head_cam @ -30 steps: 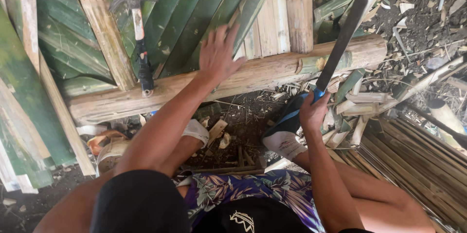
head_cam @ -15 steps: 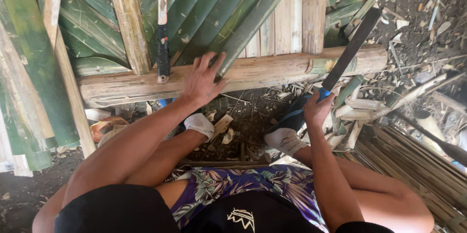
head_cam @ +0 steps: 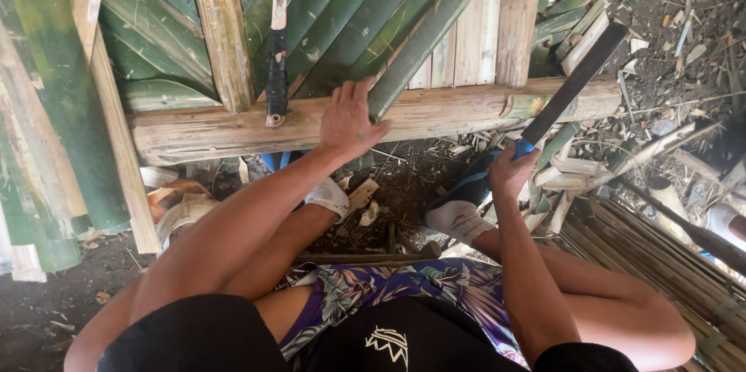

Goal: The person uses a machete to split bamboo strips and a hammer to nail them onto a wooden frame, constructing a roof. They repeatedly cut bamboo, position the strips, and hammer nails to secure them in place.

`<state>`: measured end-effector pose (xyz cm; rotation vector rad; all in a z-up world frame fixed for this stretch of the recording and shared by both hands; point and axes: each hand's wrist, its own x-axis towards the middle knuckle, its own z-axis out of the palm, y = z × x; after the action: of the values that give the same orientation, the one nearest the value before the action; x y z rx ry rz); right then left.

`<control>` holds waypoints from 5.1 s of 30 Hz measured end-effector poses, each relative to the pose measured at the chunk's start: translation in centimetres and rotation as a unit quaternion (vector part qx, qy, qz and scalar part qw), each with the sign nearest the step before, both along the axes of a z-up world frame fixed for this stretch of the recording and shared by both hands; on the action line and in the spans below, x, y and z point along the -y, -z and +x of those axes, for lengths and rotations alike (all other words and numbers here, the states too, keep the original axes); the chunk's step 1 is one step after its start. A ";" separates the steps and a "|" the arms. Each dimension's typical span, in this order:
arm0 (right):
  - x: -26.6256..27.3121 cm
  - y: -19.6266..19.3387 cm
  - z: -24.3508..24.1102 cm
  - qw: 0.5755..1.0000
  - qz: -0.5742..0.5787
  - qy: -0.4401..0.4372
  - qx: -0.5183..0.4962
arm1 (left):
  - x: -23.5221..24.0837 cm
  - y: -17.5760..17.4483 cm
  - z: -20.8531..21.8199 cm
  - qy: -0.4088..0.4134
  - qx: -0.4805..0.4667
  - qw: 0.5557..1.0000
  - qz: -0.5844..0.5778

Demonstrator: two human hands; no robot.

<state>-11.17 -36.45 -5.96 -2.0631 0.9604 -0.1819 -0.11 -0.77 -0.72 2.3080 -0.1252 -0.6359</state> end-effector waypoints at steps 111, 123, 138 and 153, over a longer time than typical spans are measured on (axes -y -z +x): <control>0.0 -11.1 7.2 0.897 -0.167 -0.404 -0.072 | 0.7 3.0 -4.7 -0.068 0.228 0.971 0.011; 1.5 -12.5 11.5 0.722 -0.285 -0.594 -0.212 | 1.0 3.3 -5.1 -0.060 0.235 0.970 0.035; 1.0 -14.5 16.9 0.541 -0.375 -0.704 -0.268 | 1.1 3.7 -5.4 -0.064 0.248 0.966 0.036; -3.7 -16.3 19.7 0.503 -0.334 -0.706 -0.370 | 1.2 4.4 -5.6 -0.055 0.262 0.962 0.059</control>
<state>8.57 -32.77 10.35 -2.9698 -0.9016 1.5156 -5.73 -2.01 -5.09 2.5287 -0.2066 0.0376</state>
